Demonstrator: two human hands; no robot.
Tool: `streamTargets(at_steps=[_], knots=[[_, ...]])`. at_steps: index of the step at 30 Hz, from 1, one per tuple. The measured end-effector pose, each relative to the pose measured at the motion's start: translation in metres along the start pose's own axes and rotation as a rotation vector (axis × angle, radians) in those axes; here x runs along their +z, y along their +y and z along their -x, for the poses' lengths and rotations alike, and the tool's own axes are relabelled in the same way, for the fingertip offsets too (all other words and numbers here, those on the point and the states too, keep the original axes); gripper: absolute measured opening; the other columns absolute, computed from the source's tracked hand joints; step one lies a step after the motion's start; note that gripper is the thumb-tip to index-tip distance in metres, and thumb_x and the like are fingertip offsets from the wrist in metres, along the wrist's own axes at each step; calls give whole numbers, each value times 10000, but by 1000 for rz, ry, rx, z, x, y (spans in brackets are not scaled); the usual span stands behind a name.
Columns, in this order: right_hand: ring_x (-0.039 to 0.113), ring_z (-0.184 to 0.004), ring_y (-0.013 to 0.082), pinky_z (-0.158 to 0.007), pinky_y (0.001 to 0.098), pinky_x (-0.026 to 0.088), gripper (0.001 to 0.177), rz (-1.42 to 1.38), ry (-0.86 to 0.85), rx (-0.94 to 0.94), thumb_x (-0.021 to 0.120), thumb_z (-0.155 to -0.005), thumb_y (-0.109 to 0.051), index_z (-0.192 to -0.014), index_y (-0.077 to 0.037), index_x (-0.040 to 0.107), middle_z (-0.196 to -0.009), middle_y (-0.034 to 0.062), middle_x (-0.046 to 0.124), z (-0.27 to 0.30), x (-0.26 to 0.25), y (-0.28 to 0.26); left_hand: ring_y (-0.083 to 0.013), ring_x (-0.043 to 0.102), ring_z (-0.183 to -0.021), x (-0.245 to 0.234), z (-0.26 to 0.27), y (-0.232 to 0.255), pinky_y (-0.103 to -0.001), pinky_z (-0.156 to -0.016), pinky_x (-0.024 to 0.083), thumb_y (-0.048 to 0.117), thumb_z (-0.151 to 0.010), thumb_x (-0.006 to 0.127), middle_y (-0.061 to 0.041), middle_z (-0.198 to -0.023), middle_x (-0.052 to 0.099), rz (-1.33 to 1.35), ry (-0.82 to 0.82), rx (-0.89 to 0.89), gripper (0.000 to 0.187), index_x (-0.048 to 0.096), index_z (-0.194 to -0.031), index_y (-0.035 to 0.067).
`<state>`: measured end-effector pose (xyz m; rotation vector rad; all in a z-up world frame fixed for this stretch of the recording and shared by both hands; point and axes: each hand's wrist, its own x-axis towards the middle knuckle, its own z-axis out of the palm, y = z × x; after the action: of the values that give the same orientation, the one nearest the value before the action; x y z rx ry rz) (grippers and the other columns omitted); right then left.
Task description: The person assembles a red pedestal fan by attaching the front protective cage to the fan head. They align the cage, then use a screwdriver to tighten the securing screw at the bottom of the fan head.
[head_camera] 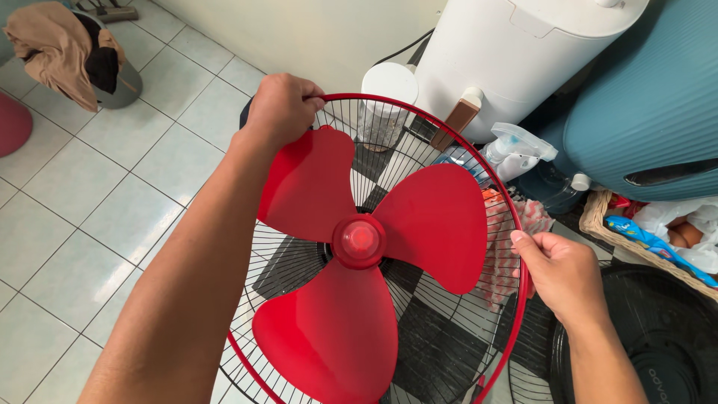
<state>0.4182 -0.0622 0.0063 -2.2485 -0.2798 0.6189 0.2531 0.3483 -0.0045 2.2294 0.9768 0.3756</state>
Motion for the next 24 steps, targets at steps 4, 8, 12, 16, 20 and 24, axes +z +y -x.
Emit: streamTargets(at_steps=[4,8,12,16,20,24], knots=[[542,-482,120,-444,293,435,324,51,4,-2,692,-965,-282,-879,26,738,-631,68,655,0,0,-1,-234,680,-674,4,2,0,-391,-687,549,144,-910,720,-100,-763,732,-10,54,33,113,794,-988,109],[548,-520,53,-457,250,425,277,15,-12,-80,703,-944,-256,-874,10,736,-664,27,685,-1,3,1,-240,681,-672,7,1,-2,-394,-680,552,147,-905,723,-103,-765,730,-3,77,56,112,795,-983,108],[518,-484,75,-439,275,401,289,62,6,-86,705,-954,-245,-857,27,727,-636,43,662,2,4,-4,-257,676,-680,6,2,-5,-406,-675,549,152,-884,748,-112,-796,732,2,111,89,125,805,-985,107],[534,-442,108,-433,298,407,291,141,7,-58,694,-956,-246,-846,20,735,-586,58,652,6,2,-15,-273,681,-703,3,0,-10,-411,-722,555,183,-932,733,-139,-826,737,-28,30,42,153,799,-1052,116],[537,-450,94,-437,292,418,274,164,11,-84,702,-941,-252,-854,5,744,-580,40,647,8,2,-18,-274,681,-734,2,-3,-19,-404,-756,553,167,-942,719,-135,-863,743,4,-12,124,174,785,-1092,109],[543,-434,115,-433,305,420,298,188,-15,-84,699,-949,-261,-844,15,746,-554,60,634,7,0,-19,-264,686,-766,-3,-3,-19,-399,-763,543,152,-966,686,-114,-877,756,21,-64,132,181,769,-1122,112]])
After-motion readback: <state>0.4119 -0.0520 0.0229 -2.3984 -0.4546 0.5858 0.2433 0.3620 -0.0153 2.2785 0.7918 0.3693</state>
